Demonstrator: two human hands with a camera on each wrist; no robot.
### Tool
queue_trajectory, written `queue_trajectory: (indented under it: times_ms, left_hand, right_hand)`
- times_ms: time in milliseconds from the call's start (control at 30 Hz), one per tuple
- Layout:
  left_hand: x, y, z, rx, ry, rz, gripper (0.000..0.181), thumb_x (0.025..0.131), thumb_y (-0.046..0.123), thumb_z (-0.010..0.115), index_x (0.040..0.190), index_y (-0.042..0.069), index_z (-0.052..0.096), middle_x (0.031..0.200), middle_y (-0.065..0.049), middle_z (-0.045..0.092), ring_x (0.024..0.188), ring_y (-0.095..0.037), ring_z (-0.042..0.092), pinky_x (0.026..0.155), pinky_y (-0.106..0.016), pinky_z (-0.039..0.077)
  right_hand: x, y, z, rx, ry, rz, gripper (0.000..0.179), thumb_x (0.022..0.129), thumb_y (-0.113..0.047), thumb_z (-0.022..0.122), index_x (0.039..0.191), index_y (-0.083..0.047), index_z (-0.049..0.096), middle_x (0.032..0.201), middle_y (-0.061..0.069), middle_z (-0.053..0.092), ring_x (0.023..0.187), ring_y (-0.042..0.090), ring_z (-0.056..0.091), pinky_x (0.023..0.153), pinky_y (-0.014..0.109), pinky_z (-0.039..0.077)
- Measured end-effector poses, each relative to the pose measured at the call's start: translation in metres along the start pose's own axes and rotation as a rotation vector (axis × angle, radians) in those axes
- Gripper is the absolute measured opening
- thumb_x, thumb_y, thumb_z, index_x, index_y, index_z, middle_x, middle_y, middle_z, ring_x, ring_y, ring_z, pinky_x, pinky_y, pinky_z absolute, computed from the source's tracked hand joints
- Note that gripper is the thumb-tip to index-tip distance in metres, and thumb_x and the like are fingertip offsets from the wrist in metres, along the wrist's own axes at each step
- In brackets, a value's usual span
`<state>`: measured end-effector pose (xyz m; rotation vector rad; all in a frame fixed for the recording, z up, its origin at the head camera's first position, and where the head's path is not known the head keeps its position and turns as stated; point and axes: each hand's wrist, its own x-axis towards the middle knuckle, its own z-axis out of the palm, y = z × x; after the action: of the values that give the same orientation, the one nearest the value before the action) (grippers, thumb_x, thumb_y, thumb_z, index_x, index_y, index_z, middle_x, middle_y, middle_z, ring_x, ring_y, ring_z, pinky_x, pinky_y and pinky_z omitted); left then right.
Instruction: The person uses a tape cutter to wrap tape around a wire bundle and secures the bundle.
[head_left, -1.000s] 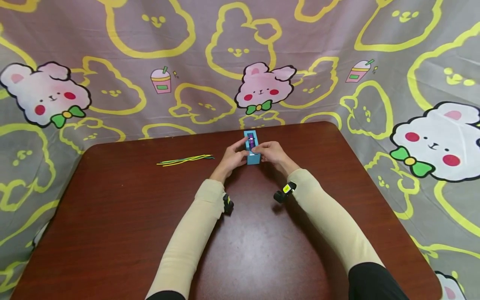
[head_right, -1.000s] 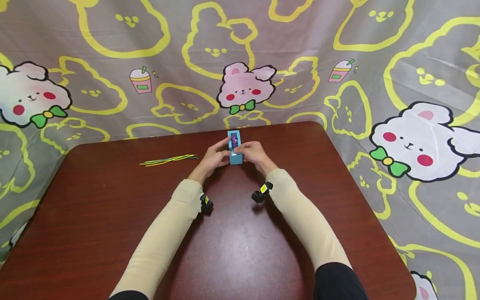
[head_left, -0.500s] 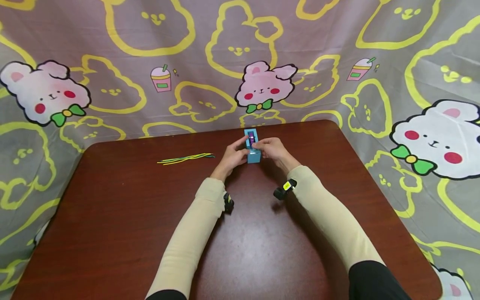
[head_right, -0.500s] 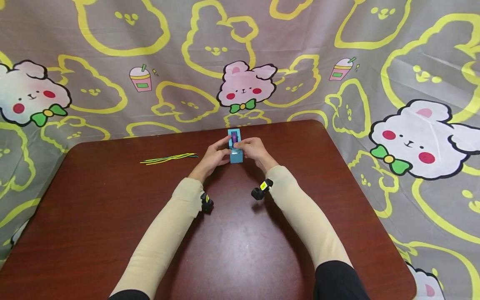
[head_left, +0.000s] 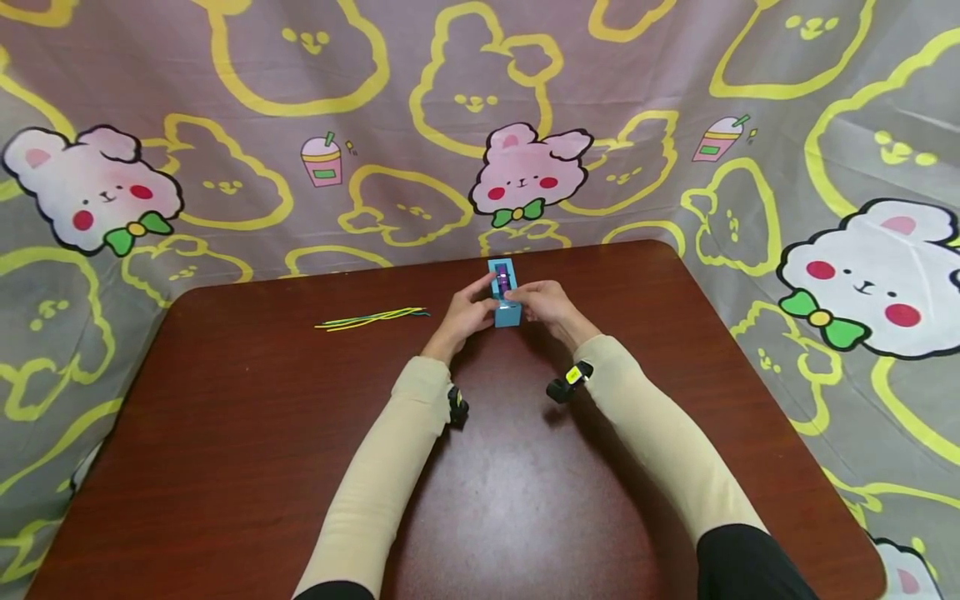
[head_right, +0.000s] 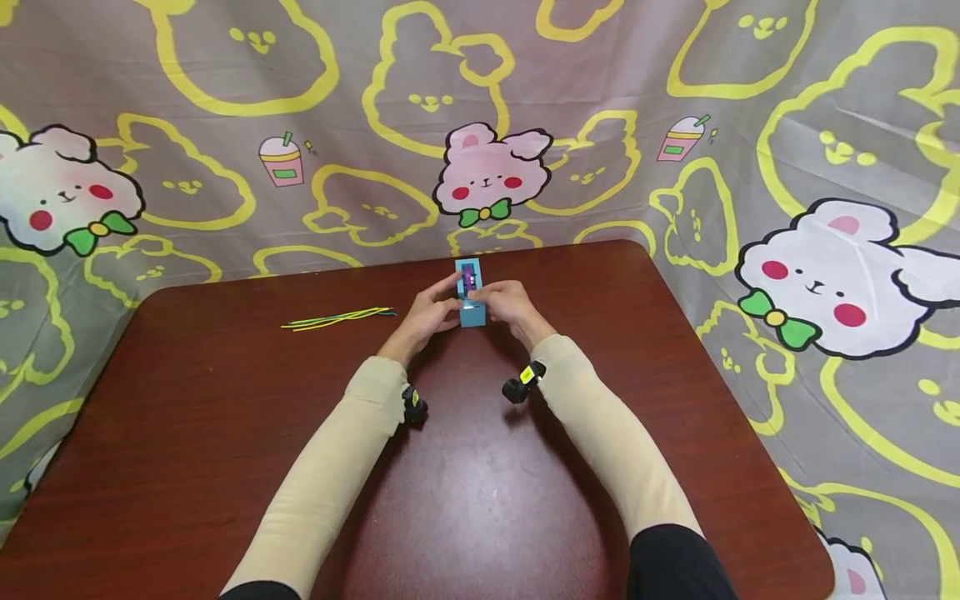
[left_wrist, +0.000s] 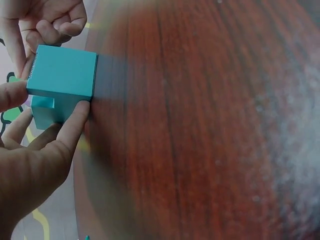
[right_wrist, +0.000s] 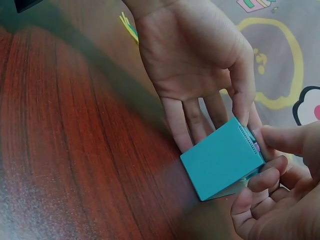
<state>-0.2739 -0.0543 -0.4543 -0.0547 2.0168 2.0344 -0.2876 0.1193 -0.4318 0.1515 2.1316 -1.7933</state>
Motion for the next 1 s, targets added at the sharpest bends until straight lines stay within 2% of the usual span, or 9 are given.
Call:
queue_trajectory:
  times_ms: [300,633,1000]
  left_hand:
    - [0.0006,-0.0001,-0.0008,0.011,-0.010,-0.001,0.059,0.098,0.007,0.060,0.151,0.029,0.048,0.159,-0.006,0.035,0.125,-0.026,0.056,0.099,-0.045,0.049]
    - [-0.0003,0.0000,-0.0002,0.040,-0.015,0.006,0.058,0.099,0.009,0.059,0.152,0.030,0.046,0.161,-0.006,0.032,0.127,-0.027,0.055,0.099,-0.046,0.048]
    - [-0.0014,-0.0003,-0.0004,0.041,-0.018,0.017,0.059,0.099,0.008,0.059,0.152,0.029,0.046,0.161,-0.008,0.032,0.127,-0.027,0.054,0.099,-0.046,0.048]
  right_hand:
    - [-0.0019,0.0024,0.0010,0.043,0.009,0.016,0.024,0.093,-0.018,0.075,0.102,0.005,0.073,0.069,0.002,0.052,0.062,0.016,0.045,0.064,0.030,0.042]
    - [-0.0045,0.0029,0.0008,0.044,0.004,0.002,0.024,0.093,-0.015,0.073,0.103,0.006,0.074,0.066,0.003,0.048,0.059,0.016,0.042,0.063,0.030,0.039]
    - [-0.0083,0.0059,0.0002,0.029,0.007,0.002,0.024,0.093,-0.016,0.073,0.105,0.005,0.074,0.067,0.002,0.048,0.058,0.013,0.043,0.064,0.029,0.040]
